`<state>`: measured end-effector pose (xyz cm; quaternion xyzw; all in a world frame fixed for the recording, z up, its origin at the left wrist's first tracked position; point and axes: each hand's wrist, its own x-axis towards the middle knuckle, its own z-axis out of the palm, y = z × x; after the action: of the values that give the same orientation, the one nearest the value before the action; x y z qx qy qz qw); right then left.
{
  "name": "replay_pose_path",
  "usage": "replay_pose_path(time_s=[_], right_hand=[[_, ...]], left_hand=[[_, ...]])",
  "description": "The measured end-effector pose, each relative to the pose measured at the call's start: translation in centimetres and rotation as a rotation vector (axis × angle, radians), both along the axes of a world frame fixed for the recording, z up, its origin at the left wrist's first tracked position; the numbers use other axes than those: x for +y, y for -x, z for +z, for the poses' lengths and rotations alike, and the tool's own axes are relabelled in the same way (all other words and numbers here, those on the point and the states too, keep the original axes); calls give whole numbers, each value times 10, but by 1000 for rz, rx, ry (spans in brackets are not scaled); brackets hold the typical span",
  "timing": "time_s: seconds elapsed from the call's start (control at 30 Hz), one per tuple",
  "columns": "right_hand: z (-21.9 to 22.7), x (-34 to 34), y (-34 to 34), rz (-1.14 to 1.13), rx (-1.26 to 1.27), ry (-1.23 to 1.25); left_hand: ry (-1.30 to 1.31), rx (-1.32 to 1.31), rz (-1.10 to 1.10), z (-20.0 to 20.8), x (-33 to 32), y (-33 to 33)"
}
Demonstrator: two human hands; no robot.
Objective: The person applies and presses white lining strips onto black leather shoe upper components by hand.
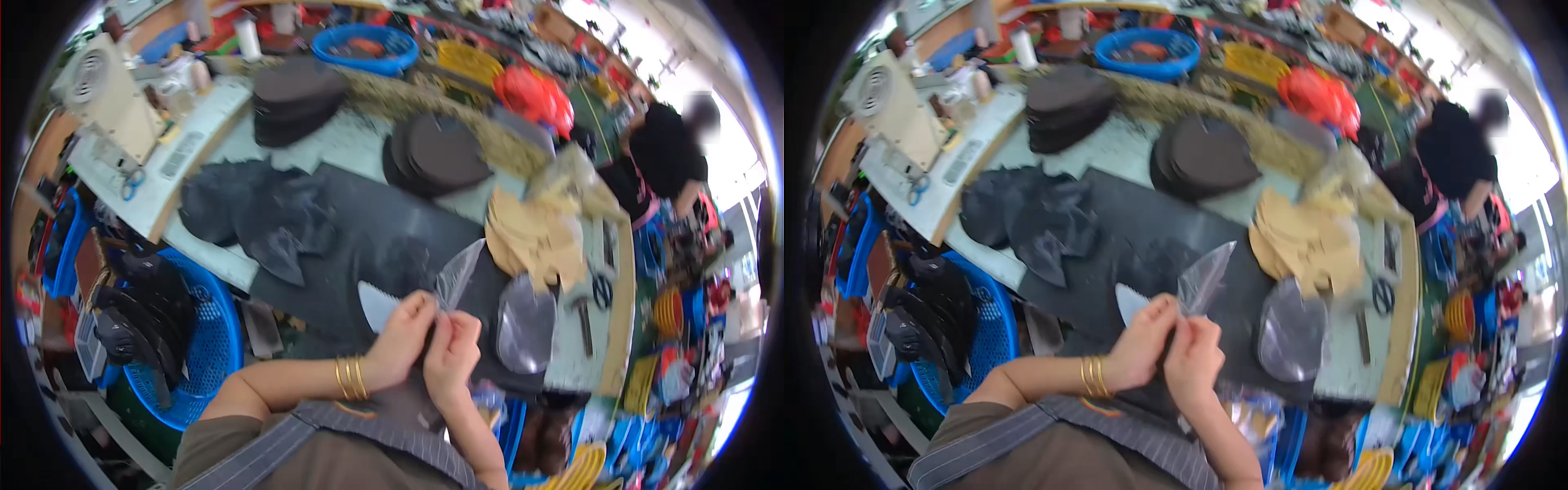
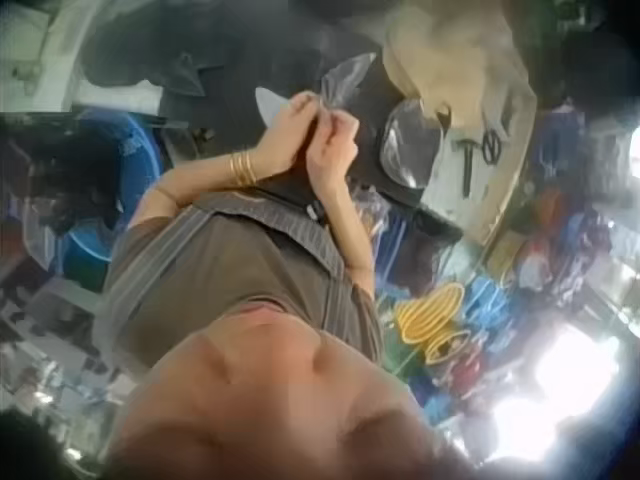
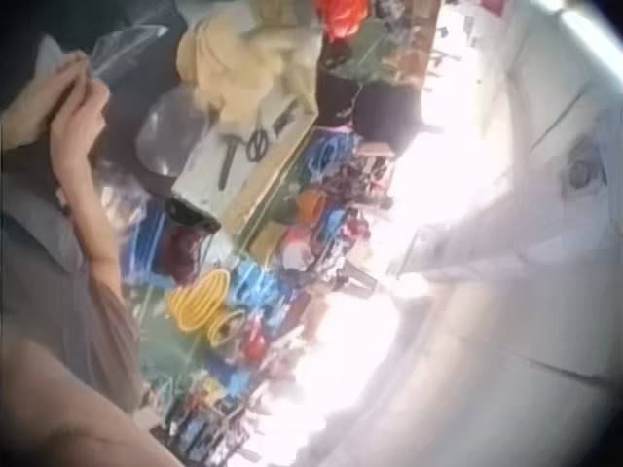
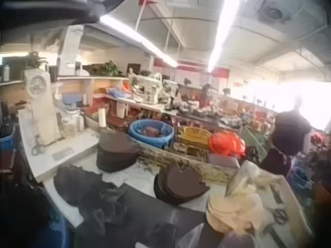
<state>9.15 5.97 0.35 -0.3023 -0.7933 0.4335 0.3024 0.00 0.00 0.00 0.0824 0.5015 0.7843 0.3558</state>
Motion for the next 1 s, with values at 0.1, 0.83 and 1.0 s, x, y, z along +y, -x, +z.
replay_pose_path(time_s=[0.1,0.83,1.0], right_hand=[[-36,20,-42,-162,19,11],[-60,81,-50,-207,-203,-328],[18,20,-64,220,-58,634]], left_hand=[[142,66,-93,-9,-14,6],[315,840,-417,63,-58,30],[302,1077,-402,48,-43,48]])
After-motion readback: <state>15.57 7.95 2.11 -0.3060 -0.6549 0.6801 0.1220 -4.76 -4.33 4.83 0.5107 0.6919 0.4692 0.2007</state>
